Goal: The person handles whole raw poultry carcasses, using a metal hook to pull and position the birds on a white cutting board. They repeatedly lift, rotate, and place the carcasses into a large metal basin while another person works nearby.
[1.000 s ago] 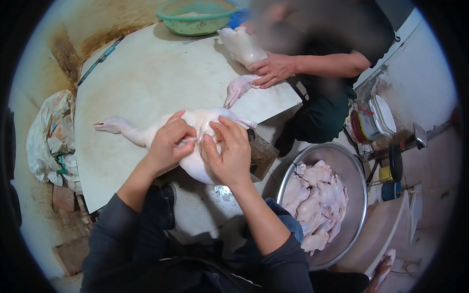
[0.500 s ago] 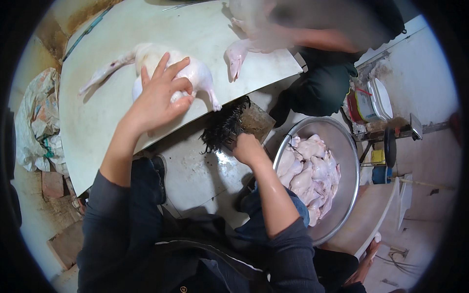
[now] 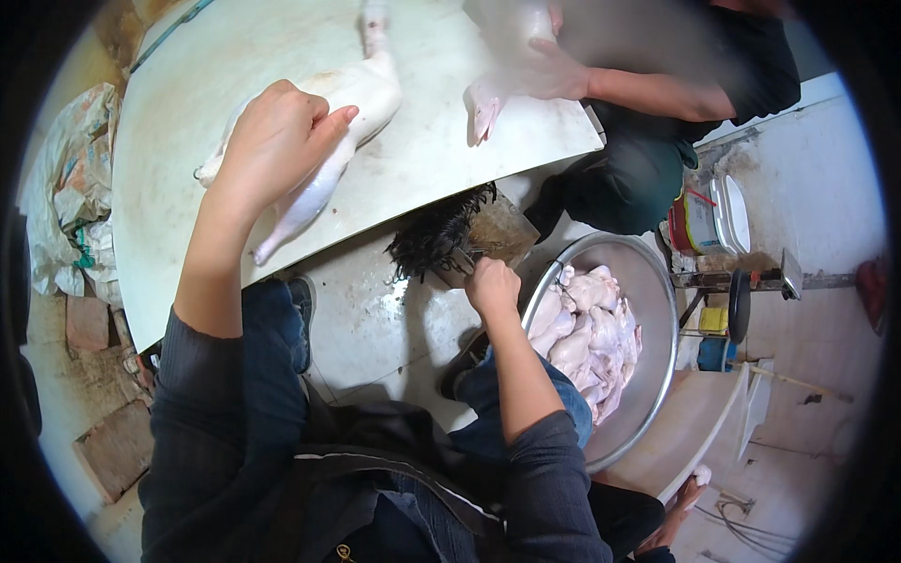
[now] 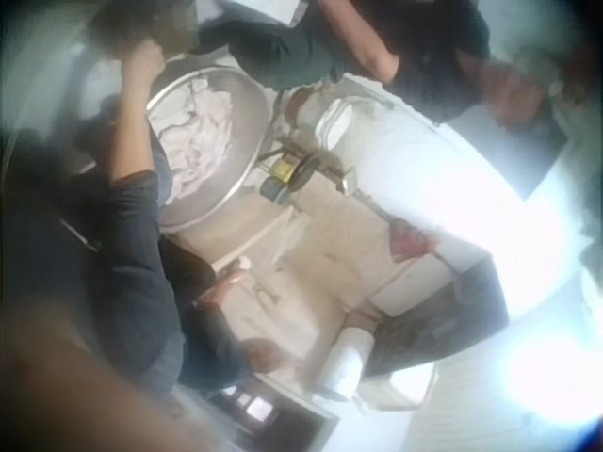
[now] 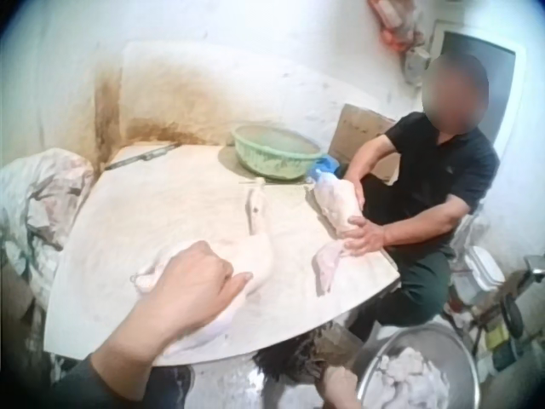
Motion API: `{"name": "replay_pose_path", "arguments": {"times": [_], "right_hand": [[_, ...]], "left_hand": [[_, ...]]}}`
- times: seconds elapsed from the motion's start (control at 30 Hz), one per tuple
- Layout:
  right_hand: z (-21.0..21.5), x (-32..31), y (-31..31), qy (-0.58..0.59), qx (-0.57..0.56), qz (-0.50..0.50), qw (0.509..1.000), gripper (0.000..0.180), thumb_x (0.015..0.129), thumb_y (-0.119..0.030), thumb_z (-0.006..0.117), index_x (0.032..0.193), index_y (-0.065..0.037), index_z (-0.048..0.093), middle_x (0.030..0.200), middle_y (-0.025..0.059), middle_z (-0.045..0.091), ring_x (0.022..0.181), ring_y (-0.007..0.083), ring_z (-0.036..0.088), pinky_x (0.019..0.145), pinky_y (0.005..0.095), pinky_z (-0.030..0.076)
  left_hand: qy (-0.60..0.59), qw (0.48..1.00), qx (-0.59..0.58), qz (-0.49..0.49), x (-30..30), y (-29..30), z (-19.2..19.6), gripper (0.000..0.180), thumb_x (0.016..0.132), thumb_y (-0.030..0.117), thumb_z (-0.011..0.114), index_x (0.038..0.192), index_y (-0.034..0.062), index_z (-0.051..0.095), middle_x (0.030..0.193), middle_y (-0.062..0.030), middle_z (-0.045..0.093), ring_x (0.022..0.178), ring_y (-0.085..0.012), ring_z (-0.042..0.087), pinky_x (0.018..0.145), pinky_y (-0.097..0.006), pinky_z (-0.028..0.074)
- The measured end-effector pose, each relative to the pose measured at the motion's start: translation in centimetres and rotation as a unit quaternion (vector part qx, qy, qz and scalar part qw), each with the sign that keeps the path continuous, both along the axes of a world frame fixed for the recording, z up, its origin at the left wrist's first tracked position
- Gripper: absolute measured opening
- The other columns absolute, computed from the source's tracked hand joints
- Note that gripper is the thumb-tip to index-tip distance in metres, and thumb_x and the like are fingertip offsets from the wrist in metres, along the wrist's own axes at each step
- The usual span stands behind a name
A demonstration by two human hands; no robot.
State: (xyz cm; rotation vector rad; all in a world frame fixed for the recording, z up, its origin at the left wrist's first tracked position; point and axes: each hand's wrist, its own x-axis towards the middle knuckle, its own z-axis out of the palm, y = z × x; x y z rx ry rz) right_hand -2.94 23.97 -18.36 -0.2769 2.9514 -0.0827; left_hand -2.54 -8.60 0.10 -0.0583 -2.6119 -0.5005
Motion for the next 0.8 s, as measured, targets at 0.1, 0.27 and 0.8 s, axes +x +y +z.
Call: {"name": "replay_pose_path", "arguments": {"times": [0.1, 0.27, 0.8], "right_hand": [[0.8, 1.2, 1.7, -0.055, 0.040, 0.074, 0.995, 0.023, 0.082, -0.018, 0.064, 0.085, 0.003, 0.074, 0.083, 0.0226, 0.074, 0.080, 0.0388, 0.074, 0.077, 0.0464, 0.059], [6.5, 1.7, -0.3, -0.472, -0.074, 0.056, 0.877, 0.017, 0.082, -0.010, 0.065, 0.080, 0.006, 0.072, 0.068, 0.0136, 0.072, 0.054, 0.0199, 0.069, 0.054, 0.0322, 0.056], [-0.6, 1.7, 0.4, -0.197, -0.002, 0.052, 0.979, 0.030, 0.086, -0.028, 0.062, 0.097, -0.004, 0.076, 0.102, 0.0247, 0.072, 0.101, 0.0427, 0.069, 0.089, 0.0492, 0.055]], "left_hand": [[0.018, 1.000, -0.005, 0.005, -0.3, 0.1, -0.4, 0.048, 0.094, 0.033, 0.064, 0.064, -0.0039, 0.066, 0.062, -0.0238, 0.057, 0.065, -0.0349, 0.057, 0.062, -0.047, 0.047], [0.024, 1.000, -0.010, 0.012, -0.3, -0.2, -1.1, 0.044, 0.093, 0.031, 0.064, 0.067, -0.0036, 0.067, 0.065, -0.0233, 0.060, 0.072, -0.0355, 0.059, 0.067, -0.047, 0.049], [0.010, 0.999, 0.023, 0.026, -0.7, 0.3, -1.1, 0.047, 0.094, 0.033, 0.064, 0.065, -0.0037, 0.063, 0.065, -0.0222, 0.058, 0.073, -0.0343, 0.058, 0.068, -0.046, 0.047]]}}
